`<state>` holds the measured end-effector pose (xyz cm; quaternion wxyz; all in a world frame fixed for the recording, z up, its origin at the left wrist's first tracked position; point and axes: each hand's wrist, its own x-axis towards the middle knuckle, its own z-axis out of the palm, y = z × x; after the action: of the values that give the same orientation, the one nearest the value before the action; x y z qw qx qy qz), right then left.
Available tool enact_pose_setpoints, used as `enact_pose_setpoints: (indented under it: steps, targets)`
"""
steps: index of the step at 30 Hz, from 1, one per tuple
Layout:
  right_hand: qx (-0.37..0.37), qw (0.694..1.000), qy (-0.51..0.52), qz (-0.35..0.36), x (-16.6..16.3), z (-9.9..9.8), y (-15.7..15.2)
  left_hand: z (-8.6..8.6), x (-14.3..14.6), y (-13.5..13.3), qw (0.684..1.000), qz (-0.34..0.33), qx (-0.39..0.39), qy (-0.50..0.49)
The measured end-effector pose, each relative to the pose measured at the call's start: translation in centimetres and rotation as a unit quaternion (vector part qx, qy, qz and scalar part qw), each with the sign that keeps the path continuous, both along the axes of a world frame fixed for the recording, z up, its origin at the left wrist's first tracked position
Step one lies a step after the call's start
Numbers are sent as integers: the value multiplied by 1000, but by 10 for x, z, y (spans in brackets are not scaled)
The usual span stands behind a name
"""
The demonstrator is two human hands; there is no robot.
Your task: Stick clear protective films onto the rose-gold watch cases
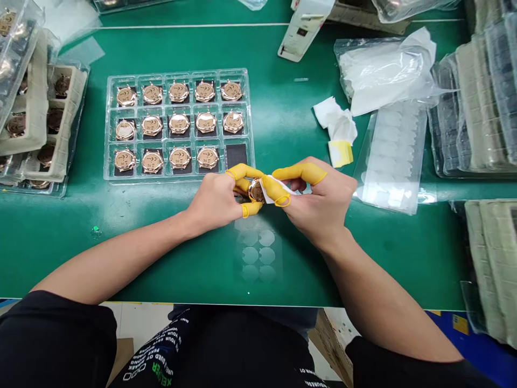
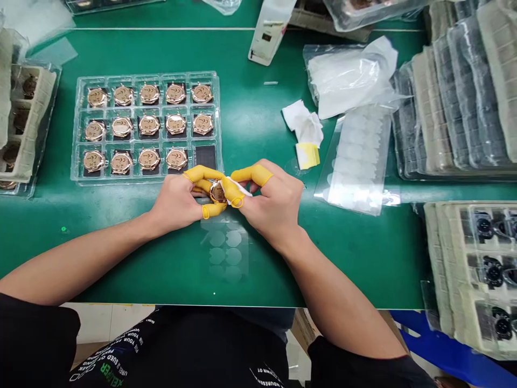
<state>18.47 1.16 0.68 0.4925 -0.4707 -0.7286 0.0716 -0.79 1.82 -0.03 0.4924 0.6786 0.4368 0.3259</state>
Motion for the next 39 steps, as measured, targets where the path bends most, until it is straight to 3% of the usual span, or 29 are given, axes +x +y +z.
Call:
enact_pose_setpoints:
  steps: [15, 21, 30, 39]
  targets:
    - [48, 999, -17, 4, -2, -2, 0, -1, 0, 0, 1000, -6, 5, 9]
    - [33, 999, -38, -13, 0, -2, 0, -1, 1, 0, 1000, 7, -13, 0]
    - [-7, 999, -32, -5, -5, 0, -6, 1, 0, 0, 999, -4, 25, 41]
    - [0, 1000, -19, 5, -7, 0, -7, 2, -1, -1, 997, -13, 34, 66]
